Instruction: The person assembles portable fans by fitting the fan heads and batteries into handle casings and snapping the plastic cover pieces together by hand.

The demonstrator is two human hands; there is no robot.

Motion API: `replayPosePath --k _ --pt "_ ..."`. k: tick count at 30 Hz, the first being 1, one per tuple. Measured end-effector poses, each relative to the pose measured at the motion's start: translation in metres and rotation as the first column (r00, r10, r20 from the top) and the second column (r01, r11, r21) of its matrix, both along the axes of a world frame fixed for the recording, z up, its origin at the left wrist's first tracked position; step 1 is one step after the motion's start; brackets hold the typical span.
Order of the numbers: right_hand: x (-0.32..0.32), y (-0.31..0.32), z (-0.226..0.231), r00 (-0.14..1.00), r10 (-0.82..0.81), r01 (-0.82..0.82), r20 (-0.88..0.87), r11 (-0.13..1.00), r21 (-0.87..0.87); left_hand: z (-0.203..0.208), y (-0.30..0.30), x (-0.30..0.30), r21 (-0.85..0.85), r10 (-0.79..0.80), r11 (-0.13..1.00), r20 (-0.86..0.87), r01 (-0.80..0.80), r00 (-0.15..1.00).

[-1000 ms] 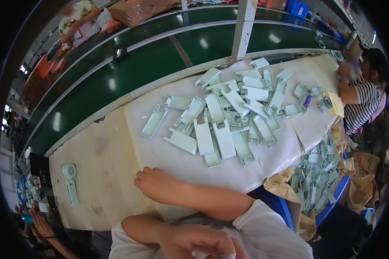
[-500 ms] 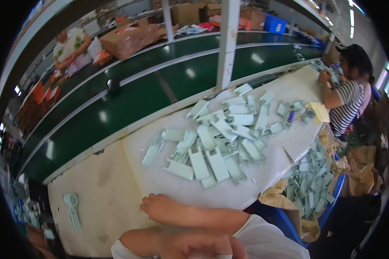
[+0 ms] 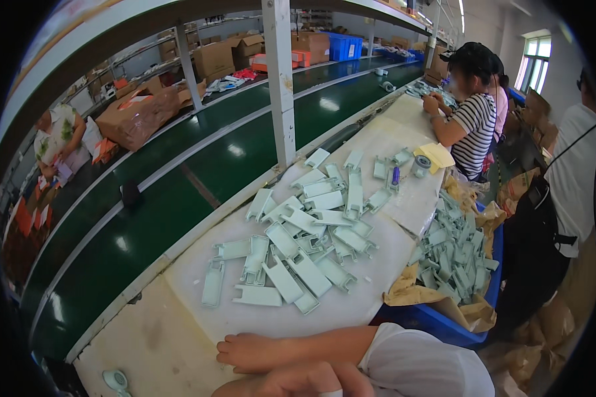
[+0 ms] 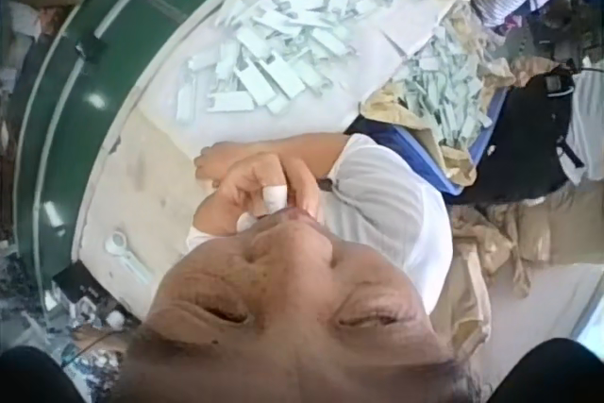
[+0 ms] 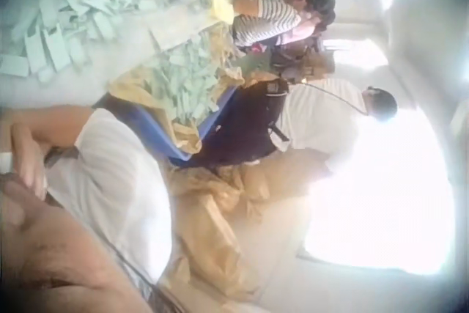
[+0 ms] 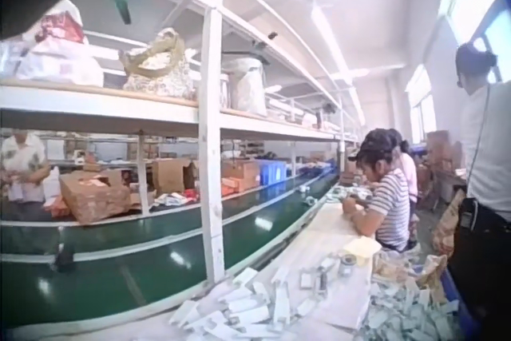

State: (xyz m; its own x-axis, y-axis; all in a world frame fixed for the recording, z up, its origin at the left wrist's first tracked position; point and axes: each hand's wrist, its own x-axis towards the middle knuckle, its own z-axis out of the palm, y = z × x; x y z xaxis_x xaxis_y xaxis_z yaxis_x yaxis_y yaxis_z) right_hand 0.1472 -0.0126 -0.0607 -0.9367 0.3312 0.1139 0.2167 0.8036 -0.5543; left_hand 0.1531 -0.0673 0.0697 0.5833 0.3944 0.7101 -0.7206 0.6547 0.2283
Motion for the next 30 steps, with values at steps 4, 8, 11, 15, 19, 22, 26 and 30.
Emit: replayPosePath --k 4,8,11,15,19,22,26,30 --pt "0.001 0.002 0.002 0.998 0.009 -0.012 -0.061 0.999 -0.044 0.008 -0.004 -0.003 -0.033 0.025 0.999 0.046 -0.024 0.999" --pt "-0.003 0.002 -0.004 0.996 0.006 -0.009 -0.087 0.999 -0.039 -0.001 -0.004 -0.005 -0.018 0.053 0.999 0.073 -0.051 0.996" --pt "-0.003 0.002 -0.005 0.998 0.016 -0.019 -0.057 0.999 -0.043 -0.002 -0.005 -0.008 0.004 0.088 0.996 0.066 -0.088 0.994" --pt "-0.003 0.002 -0.004 0.999 0.018 -0.02 -0.036 0.998 -0.062 0.0 -0.005 -0.011 0.019 0.153 0.988 0.023 -0.153 0.988" --pt "-0.001 0.0 -0.006 1.0 0.008 -0.007 0.017 1.0 -0.022 0.049 -0.008 -0.04 -0.19 -0.042 0.981 -0.434 -0.045 0.9" --pt "-0.003 -0.001 0.003 0.999 0.032 -0.031 0.019 0.998 -0.051 0.036 -0.006 -0.036 -0.254 -0.116 0.967 -0.472 -0.009 0.874" --pt "-0.005 -0.001 0.008 0.998 0.055 -0.055 0.002 0.996 -0.067 0.025 0.01 -0.036 -0.089 -0.102 0.993 -0.399 0.072 0.911" --pt "0.0 0.002 -0.001 1.0 -0.004 0.004 -0.029 1.0 -0.017 0.076 -0.015 -0.063 -0.552 -0.362 0.834 -0.556 -0.008 0.748"
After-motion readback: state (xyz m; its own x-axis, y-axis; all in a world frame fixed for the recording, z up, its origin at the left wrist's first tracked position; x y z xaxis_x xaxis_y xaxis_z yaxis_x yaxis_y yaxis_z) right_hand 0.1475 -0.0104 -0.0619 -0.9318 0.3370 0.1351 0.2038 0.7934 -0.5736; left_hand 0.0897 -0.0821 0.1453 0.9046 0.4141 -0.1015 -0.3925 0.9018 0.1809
